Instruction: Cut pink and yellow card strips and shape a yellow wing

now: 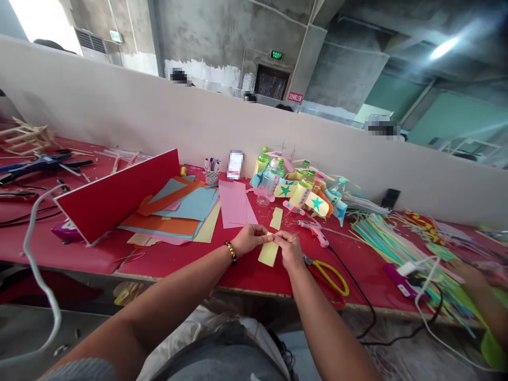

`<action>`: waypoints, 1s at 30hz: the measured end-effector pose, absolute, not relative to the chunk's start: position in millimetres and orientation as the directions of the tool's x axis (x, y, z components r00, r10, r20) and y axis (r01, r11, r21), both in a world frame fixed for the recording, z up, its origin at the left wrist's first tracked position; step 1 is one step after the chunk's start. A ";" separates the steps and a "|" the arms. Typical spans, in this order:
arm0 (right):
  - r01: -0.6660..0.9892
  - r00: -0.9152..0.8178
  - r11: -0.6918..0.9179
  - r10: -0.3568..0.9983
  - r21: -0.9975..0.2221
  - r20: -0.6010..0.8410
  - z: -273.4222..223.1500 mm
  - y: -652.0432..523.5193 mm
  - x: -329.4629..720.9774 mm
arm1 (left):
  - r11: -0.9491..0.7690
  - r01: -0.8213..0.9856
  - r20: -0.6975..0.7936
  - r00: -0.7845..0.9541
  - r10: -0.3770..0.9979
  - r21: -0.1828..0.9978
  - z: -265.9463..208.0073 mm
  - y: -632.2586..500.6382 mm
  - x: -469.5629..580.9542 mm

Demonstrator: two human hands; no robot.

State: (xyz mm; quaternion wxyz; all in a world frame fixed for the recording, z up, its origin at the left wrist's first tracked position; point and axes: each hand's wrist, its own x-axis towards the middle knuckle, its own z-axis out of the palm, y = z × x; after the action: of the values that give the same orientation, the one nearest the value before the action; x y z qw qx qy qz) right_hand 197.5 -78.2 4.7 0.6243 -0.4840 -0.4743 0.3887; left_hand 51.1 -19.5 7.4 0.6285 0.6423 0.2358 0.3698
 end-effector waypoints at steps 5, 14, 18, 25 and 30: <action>-0.056 0.191 0.182 0.967 -0.982 0.168 3.8 -78.2 198.0 | -0.063 -0.145 0.140 0.614 0.777 0.987 7.1 -19.1 50.5; -0.043 0.178 0.143 0.975 -0.989 0.133 7.2 -79.2 195.6 | -0.109 -0.110 0.153 0.592 0.791 0.988 7.2 -16.2 48.6; -0.025 0.166 0.143 0.977 -0.989 0.137 7.9 -78.8 195.3 | -0.171 -0.072 0.182 0.571 0.801 0.983 9.2 -15.1 47.7; 0.030 0.134 0.151 0.979 -0.988 0.153 4.5 -78.2 195.2 | -0.245 -0.009 0.211 0.534 0.818 0.970 9.9 -12.1 46.4; 0.106 0.156 0.165 0.971 -0.981 0.181 3.9 -78.6 194.6 | -0.275 0.030 0.219 0.524 0.823 0.961 9.7 -11.7 44.8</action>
State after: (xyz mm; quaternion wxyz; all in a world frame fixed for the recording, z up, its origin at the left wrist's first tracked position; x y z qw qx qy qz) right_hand 194.6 -78.6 3.9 0.5576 -0.5168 -0.5212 0.3878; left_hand 44.8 -11.7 9.7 0.5196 0.7014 0.3040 0.3816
